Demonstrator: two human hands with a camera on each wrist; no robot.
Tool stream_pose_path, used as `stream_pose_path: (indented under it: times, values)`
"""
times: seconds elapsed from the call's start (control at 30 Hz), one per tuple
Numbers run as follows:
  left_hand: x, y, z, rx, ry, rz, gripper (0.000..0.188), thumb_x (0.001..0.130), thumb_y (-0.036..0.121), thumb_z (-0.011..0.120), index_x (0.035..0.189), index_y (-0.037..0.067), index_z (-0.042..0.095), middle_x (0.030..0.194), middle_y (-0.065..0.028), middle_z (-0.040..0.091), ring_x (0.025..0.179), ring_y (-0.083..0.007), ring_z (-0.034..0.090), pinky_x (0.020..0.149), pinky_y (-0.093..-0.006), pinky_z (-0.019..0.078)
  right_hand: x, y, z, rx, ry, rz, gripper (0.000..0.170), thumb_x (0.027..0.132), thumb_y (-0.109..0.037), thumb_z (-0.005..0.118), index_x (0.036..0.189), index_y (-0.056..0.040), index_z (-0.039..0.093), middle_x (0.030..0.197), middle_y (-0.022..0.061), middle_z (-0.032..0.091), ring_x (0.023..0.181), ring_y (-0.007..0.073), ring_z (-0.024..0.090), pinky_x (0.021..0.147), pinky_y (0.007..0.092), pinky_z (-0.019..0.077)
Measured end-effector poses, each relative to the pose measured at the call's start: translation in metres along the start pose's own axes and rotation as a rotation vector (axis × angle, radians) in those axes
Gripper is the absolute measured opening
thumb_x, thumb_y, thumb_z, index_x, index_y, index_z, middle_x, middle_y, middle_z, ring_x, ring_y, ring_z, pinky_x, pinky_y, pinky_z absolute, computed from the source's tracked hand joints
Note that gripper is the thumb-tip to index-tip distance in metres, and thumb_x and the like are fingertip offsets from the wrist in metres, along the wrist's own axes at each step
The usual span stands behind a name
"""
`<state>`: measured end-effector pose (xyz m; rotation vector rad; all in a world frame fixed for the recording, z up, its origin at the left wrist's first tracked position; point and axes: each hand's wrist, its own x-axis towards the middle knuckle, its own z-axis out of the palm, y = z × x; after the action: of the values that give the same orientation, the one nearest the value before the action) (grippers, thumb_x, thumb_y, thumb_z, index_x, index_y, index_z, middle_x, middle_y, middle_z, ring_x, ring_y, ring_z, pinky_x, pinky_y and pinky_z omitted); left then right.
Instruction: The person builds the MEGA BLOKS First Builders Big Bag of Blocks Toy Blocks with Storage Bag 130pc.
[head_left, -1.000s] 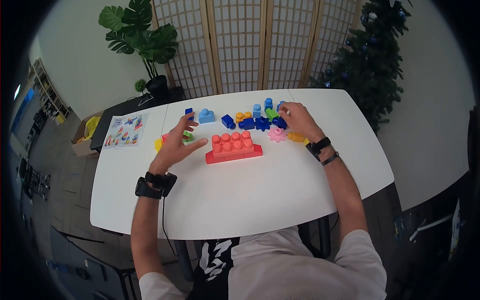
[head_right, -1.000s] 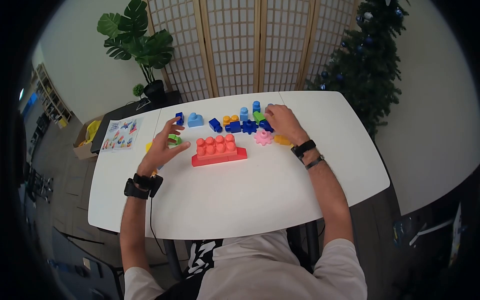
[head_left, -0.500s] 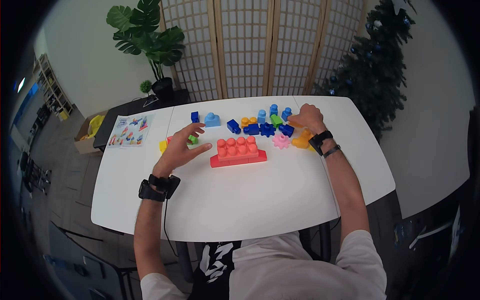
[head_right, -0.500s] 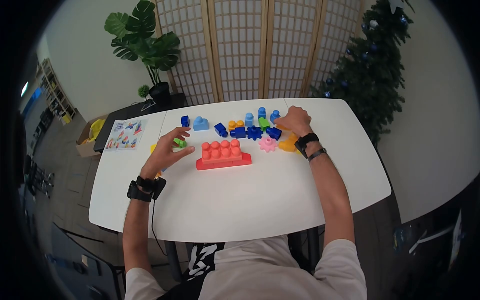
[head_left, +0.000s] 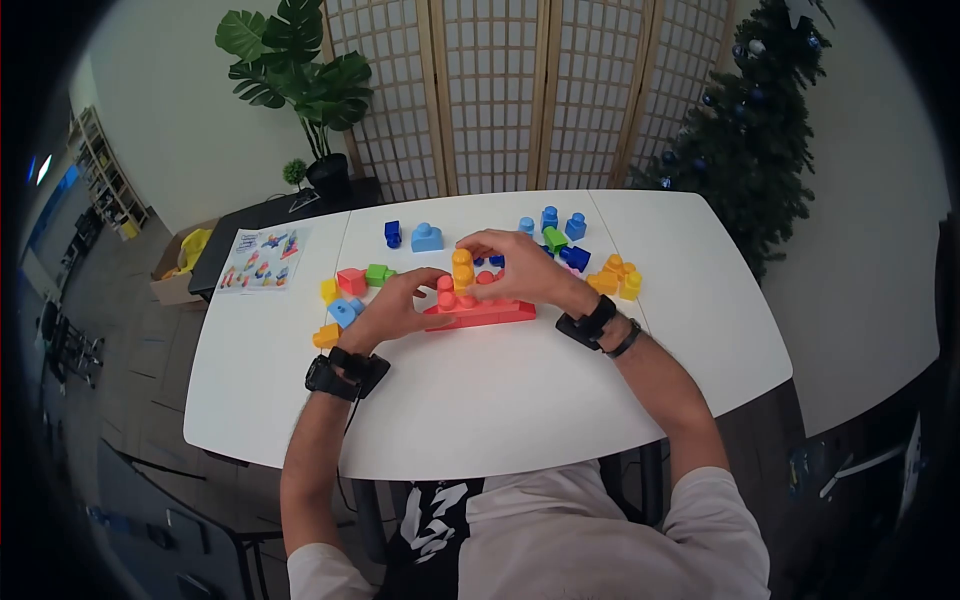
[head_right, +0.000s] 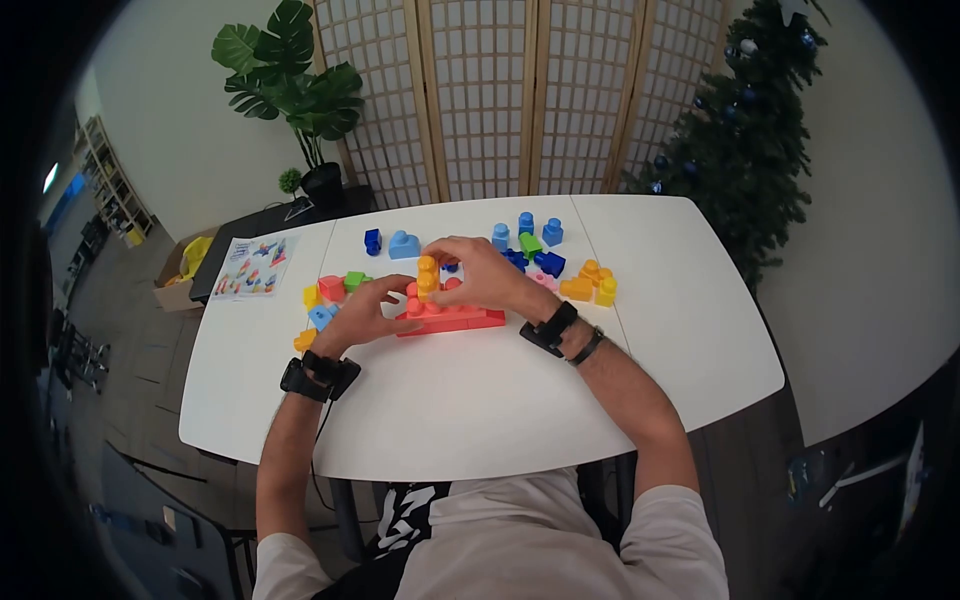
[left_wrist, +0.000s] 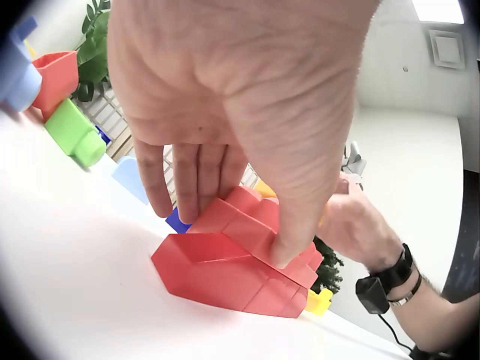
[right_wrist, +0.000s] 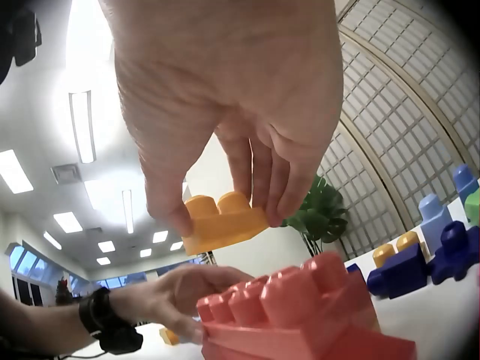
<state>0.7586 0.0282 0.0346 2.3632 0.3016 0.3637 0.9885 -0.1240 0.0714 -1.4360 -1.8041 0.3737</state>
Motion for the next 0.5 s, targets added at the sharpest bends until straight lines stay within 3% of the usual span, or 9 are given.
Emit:
stream_pose_path:
  times: [0.07,0.17,0.43,0.5]
  values:
    - [0.000,0.000,0.001,0.000,0.015,0.007,0.070,0.082,0.028,0.095,0.141,0.002,0.066,0.135,-0.0122,0.073,0.122,-0.0261,0.071,0.104,-0.0404,0.0576,-0.006,0.005,0.014,-0.095,-0.068,0.046,0.069,0.077,-0.029,0.092,0.134,-0.0004,0.067,0.123,0.0165,0.074,0.116,0.0288,0.072,0.103,0.0382,0.0564]
    - [0.000,0.000,0.003,-0.001,0.026,-0.002,0.067,0.083,0.028,0.094,0.139,0.002,0.067,0.133,-0.0127,0.074,0.121,-0.0257,0.071,0.103,-0.0399,0.0578,-0.005,0.013,0.017,-0.006,-0.076,0.005,0.069,0.077,-0.027,0.092,0.134,-0.0011,0.065,0.125,0.0162,0.073,0.116,0.0289,0.072,0.102,0.0378,0.0563]
    - [0.008,0.008,0.003,0.071,0.011,0.000,0.070,0.082,0.034,0.096,0.138,0.002,0.068,0.131,-0.0136,0.074,0.118,-0.0249,0.070,0.101,-0.0387,0.0573,-0.009,0.014,0.016,0.028,-0.116,0.042,0.069,0.081,-0.029,0.094,0.135,-0.0024,0.060,0.125,0.0158,0.074,0.117,0.0287,0.072,0.103,0.0372,0.0575]
    - [0.008,0.012,0.006,0.015,0.062,0.081,0.072,0.082,0.035,0.096,0.139,0.002,0.067,0.129,-0.0139,0.074,0.116,-0.0254,0.071,0.101,-0.0384,0.0574,-0.012,0.015,0.019,0.029,-0.113,0.035,0.070,0.081,-0.030,0.095,0.135,-0.0028,0.060,0.125,0.0158,0.074,0.118,0.0288,0.073,0.103,0.0372,0.0577]
